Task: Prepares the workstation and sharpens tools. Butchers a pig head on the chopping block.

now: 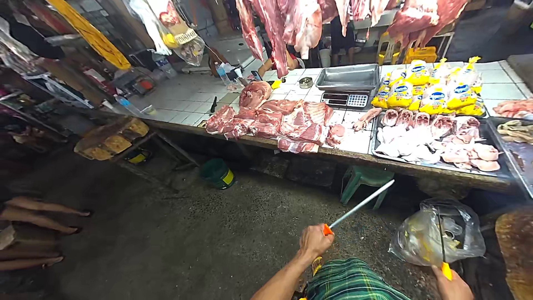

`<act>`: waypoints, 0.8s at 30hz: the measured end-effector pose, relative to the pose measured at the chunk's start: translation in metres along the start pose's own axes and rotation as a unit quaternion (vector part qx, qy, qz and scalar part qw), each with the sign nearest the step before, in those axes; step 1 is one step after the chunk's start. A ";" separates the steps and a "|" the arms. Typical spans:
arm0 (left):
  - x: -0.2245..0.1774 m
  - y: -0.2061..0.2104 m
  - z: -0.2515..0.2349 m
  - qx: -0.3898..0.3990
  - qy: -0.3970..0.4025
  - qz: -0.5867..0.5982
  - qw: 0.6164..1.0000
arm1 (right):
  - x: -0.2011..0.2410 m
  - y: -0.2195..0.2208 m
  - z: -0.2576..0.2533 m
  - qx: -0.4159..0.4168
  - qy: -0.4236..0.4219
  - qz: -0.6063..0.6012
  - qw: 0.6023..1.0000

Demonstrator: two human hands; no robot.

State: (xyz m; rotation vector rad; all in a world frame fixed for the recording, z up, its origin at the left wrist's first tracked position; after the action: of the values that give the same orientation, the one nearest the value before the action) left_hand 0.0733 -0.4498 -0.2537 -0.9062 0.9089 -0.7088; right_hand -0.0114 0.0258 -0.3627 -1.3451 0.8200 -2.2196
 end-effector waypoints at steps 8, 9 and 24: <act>-0.016 0.008 -0.123 -0.042 0.000 0.119 0.992 | 0.092 0.057 0.088 0.209 -0.265 0.042 0.940; -0.022 0.014 -0.131 -0.057 0.015 0.121 0.991 | 0.109 0.068 0.097 0.257 -0.271 0.041 0.927; -0.094 0.015 -0.133 -0.158 0.172 0.183 0.955 | 0.193 0.044 0.124 0.196 -0.190 -0.161 0.948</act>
State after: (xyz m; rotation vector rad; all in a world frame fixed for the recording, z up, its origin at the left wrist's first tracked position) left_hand -0.0845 -0.4124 -0.2758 -0.8724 1.4892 -0.4084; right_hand 0.0150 -0.1597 -0.2227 -1.7050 0.0162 -2.0903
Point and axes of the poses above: each hand's wrist, its own z-axis away from the middle knuckle, its own y-axis out of the palm, x = y × z, the point moved 10 cm from there along -z, towards the middle knuckle, and after that the axes turned 5 degrees about -z, right-handed, at the moved point
